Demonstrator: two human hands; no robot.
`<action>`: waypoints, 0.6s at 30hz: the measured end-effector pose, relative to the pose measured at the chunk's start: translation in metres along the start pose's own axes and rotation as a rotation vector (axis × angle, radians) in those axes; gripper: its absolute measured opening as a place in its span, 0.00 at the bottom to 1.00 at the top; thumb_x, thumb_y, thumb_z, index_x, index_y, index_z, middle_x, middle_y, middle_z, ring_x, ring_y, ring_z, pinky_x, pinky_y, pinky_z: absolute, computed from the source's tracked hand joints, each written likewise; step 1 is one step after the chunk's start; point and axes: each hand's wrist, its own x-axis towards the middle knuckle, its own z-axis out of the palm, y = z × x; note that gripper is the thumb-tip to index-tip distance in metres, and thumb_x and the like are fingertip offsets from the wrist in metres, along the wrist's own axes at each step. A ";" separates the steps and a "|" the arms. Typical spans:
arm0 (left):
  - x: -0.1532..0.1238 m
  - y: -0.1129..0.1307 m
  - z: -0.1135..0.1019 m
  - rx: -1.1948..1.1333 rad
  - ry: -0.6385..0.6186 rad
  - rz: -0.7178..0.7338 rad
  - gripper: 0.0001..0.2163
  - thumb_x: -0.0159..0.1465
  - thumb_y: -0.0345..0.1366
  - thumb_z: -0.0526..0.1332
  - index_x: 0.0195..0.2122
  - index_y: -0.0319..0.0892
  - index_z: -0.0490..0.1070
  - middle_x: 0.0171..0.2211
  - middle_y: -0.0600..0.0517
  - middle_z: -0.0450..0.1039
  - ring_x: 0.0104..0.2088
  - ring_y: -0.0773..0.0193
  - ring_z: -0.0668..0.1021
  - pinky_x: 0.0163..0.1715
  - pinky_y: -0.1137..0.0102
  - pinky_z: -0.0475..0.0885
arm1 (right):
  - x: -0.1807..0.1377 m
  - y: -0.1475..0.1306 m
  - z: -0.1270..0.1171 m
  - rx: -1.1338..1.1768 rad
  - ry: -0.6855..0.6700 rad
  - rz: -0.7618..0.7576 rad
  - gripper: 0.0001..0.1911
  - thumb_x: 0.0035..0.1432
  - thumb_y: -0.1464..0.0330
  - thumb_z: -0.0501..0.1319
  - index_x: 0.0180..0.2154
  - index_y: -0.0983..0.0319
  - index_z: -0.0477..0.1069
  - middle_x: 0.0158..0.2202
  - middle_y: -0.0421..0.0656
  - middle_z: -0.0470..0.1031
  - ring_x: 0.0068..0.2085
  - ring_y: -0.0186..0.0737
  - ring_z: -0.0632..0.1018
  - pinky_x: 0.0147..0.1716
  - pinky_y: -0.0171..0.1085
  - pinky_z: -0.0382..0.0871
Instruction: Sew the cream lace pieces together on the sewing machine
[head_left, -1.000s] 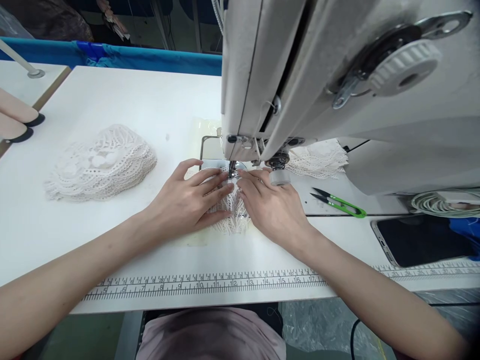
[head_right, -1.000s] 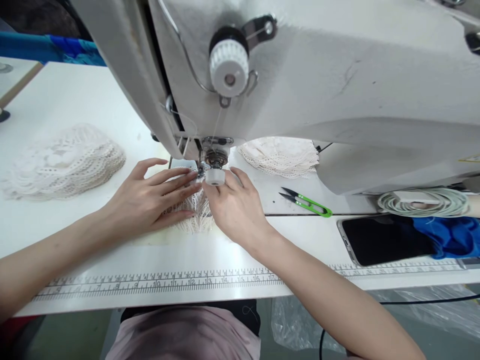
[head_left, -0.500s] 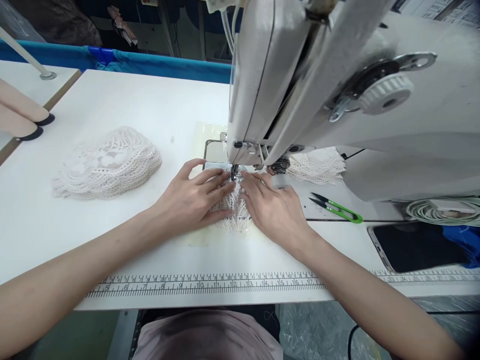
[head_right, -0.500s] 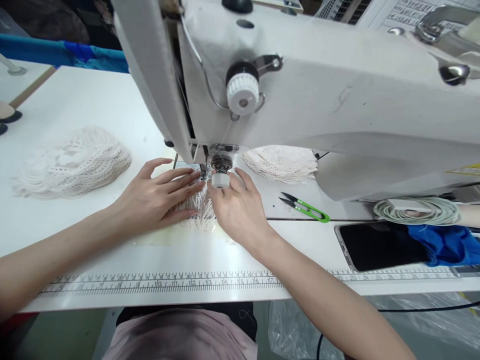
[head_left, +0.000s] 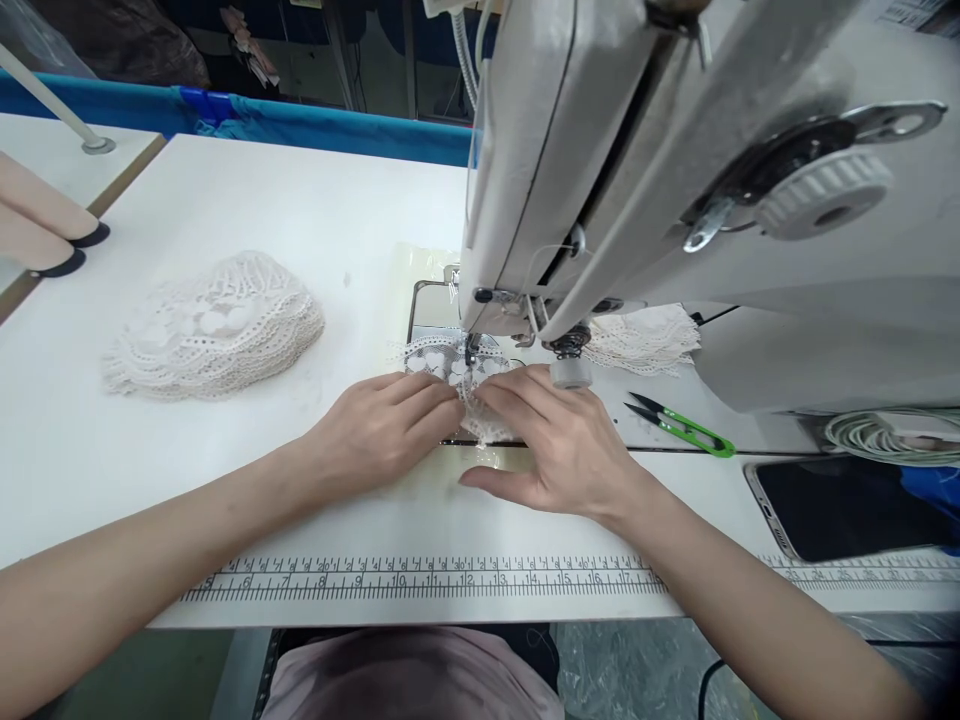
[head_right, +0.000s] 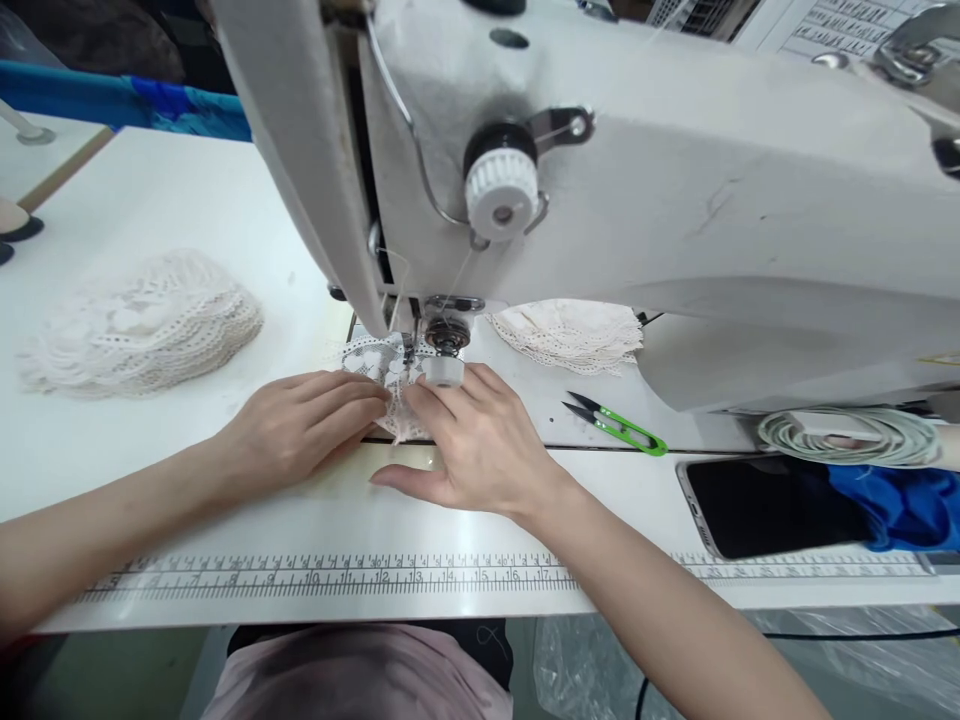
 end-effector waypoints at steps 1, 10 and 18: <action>0.000 0.001 0.001 -0.031 0.008 -0.039 0.06 0.68 0.28 0.55 0.41 0.37 0.71 0.40 0.46 0.80 0.40 0.60 0.81 0.35 0.68 0.78 | 0.000 0.000 0.001 -0.018 -0.010 0.004 0.23 0.62 0.56 0.59 0.47 0.69 0.73 0.42 0.53 0.79 0.42 0.48 0.77 0.38 0.44 0.70; 0.001 0.006 -0.002 0.122 -0.060 -0.003 0.13 0.66 0.26 0.58 0.52 0.33 0.72 0.49 0.45 0.78 0.48 0.54 0.78 0.40 0.64 0.76 | -0.001 -0.001 -0.001 -0.186 0.041 -0.129 0.14 0.59 0.80 0.55 0.39 0.63 0.78 0.42 0.42 0.82 0.40 0.37 0.79 0.41 0.39 0.70; -0.002 0.004 -0.001 0.073 -0.093 -0.001 0.15 0.67 0.26 0.57 0.54 0.37 0.72 0.51 0.46 0.77 0.53 0.55 0.77 0.44 0.64 0.74 | -0.001 -0.001 -0.001 -0.161 0.024 -0.125 0.16 0.57 0.82 0.54 0.39 0.64 0.79 0.42 0.44 0.82 0.40 0.39 0.81 0.44 0.42 0.72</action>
